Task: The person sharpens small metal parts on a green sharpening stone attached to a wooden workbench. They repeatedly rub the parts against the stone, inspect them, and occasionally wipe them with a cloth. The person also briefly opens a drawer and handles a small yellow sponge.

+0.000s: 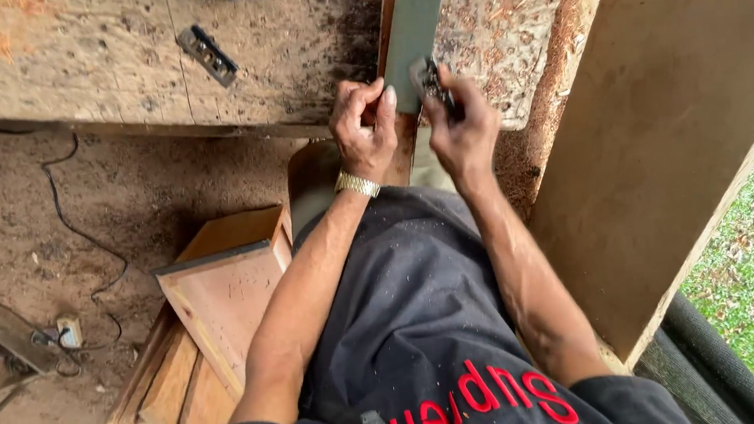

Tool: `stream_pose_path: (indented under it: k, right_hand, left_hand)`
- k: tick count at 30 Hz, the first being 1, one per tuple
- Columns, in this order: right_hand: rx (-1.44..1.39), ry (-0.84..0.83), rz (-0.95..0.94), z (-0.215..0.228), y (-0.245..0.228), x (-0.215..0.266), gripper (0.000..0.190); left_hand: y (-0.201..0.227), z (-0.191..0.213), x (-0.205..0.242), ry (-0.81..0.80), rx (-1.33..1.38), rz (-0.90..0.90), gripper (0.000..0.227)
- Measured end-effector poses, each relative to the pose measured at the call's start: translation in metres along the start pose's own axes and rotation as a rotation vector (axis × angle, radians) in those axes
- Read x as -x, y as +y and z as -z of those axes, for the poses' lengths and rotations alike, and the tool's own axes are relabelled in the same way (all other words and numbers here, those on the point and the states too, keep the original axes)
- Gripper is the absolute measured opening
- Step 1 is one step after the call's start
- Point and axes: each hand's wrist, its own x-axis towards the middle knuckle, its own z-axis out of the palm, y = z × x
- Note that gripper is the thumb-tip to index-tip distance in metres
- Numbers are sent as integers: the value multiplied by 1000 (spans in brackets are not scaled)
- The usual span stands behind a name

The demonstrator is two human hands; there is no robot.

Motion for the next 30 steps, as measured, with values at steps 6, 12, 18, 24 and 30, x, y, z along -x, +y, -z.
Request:
stream_pose_path:
  k: [6,12,18,24,30]
  right_hand:
    - [-380,-15,-158,3,-21,-63,30]
    - [-1513,-287,-904,75,-63,-15,30]
    - [-1637,-338,-1122,83,-106,-11,56]
    - [-1586,-291,-984,46,-129,23,40]
    - [-1595,-380,-880,32,-118,32,24]
  left_hand:
    - [-7,2,-1,-36,-59,50,13]
    - [78,44,-58,-367,149,-393,50]
    - [94,84,-46,-528,-162,-532,24]
    - [157,95,-20,-345,-237,-554,20]
    - [153,95,-10,-285,-332,-501,19]
